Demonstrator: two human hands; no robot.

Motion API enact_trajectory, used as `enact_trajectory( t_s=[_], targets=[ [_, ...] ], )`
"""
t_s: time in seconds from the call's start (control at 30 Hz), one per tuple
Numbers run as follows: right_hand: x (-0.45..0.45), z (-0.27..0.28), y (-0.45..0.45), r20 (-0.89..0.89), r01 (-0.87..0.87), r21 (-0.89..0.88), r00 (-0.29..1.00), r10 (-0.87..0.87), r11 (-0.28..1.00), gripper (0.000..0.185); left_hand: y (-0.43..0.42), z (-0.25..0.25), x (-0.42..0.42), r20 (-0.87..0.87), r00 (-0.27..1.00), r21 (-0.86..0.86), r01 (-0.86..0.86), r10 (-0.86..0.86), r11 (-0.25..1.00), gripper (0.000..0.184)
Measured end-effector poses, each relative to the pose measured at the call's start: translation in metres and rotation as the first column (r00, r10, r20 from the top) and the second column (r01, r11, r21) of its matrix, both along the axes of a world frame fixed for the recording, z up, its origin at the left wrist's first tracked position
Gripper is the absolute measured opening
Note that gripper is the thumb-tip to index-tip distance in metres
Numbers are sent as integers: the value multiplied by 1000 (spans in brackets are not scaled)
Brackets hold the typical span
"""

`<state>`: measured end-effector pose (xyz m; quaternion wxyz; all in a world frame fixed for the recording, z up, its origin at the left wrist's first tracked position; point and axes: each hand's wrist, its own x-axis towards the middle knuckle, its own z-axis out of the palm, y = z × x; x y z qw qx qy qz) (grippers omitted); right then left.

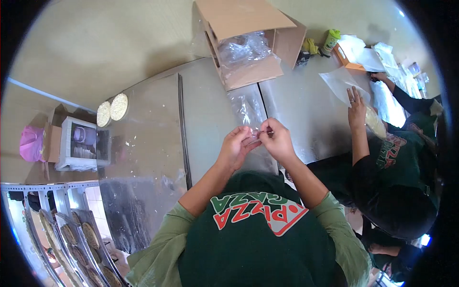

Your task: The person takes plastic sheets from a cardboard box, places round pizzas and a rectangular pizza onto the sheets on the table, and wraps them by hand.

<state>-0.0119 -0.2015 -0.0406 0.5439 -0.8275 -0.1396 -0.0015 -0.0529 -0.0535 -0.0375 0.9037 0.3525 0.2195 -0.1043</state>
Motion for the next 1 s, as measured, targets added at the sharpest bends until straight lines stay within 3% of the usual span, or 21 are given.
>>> enact_trajectory(
  t_s=[0.07, 0.1, 0.2, 0.23, 0.3, 0.33, 0.4, 0.43, 0.5, 0.53, 0.57, 0.67, 0.7, 0.8, 0.83, 0.87, 0.9, 0.93, 1.0],
  targets=[
    [8, -11, -10, 124, 23, -143, 992, -5, 990, 7, 10, 1, 4, 23, 998, -115, -62, 65, 991, 12],
    [19, -34, -24, 170, 118, -182, 982, -87, 976, 3, 18, 1, 7, 30, 994, -173, -95, 102, 980, 14],
    [46, -61, -55, -134, 194, -72, 970, -202, 978, 5, 35, -6, 11, 266, 964, -219, 35, 26, 975, 16],
    [51, -63, -50, -315, 244, 212, 934, -170, 946, 8, 26, -3, 13, 203, 976, -83, -63, 79, 995, 16],
    [40, -36, -19, -547, 354, 555, 837, 9, 753, 8, -2, 3, 17, 95, 974, 205, -223, 207, 953, 17],
    [32, -18, -8, -620, 433, 669, 774, 132, 604, 8, -8, -1, 18, 117, 963, 294, -269, 244, 917, 18],
    [15, -14, -10, -588, 298, 723, 739, 329, 623, 7, -15, -14, 17, 170, 936, 462, -353, 309, 814, 19],
    [12, -14, -11, -566, 229, 751, 707, 424, 619, 7, -8, -18, 16, 134, 932, 458, -358, 336, 813, 20],
    [47, -63, -44, -479, 401, 466, 864, -156, 788, 8, 23, -24, 7, 59, 920, 452, -371, 388, 811, 22],
    [59, -88, -74, -474, 418, 312, 847, -242, 853, 8, 32, -34, 4, 15, 925, 518, -333, 381, 788, 22],
    [65, -111, -95, -291, 394, 30, 883, -369, 919, 11, 41, -50, -1, -33, 926, 579, -288, 375, 763, 23],
    [51, -134, -115, -50, 322, -225, 939, -341, 920, 14, 54, -96, -15, -174, 923, 699, -131, 344, 703, 23],
    [49, -135, -117, -102, 294, -314, 935, -340, 903, 18, 57, -112, -20, -222, 916, 723, -75, 334, 687, 23],
    [41, -142, -122, -158, 301, -197, 929, -334, 933, 27, 73, -168, -31, -163, 922, 948, 47, 352, 316, 21],
    [41, -140, -121, -174, 287, -222, 929, -328, 932, 29, 68, -152, -30, 40, 935, 998, -24, 353, -51, 21],
    [42, -134, -119, -187, 277, -246, 927, -326, 929, 31, 54, -114, -21, 231, 933, 907, -105, 274, -408, 22],
    [42, -129, -119, -199, 266, -270, 925, -324, 925, 33, 43, -89, -13, 381, 916, 687, -186, 130, -702, 23],
    [43, -125, -118, -215, 247, -260, 927, -306, 933, 33, 38, -82, -7, 374, 925, 709, -331, -65, -623, 23],
    [41, -118, -116, -244, 202, -241, 934, -260, 949, 33, 32, -78, 7, 384, 818, 744, -549, -429, -380, 23]
  ],
)
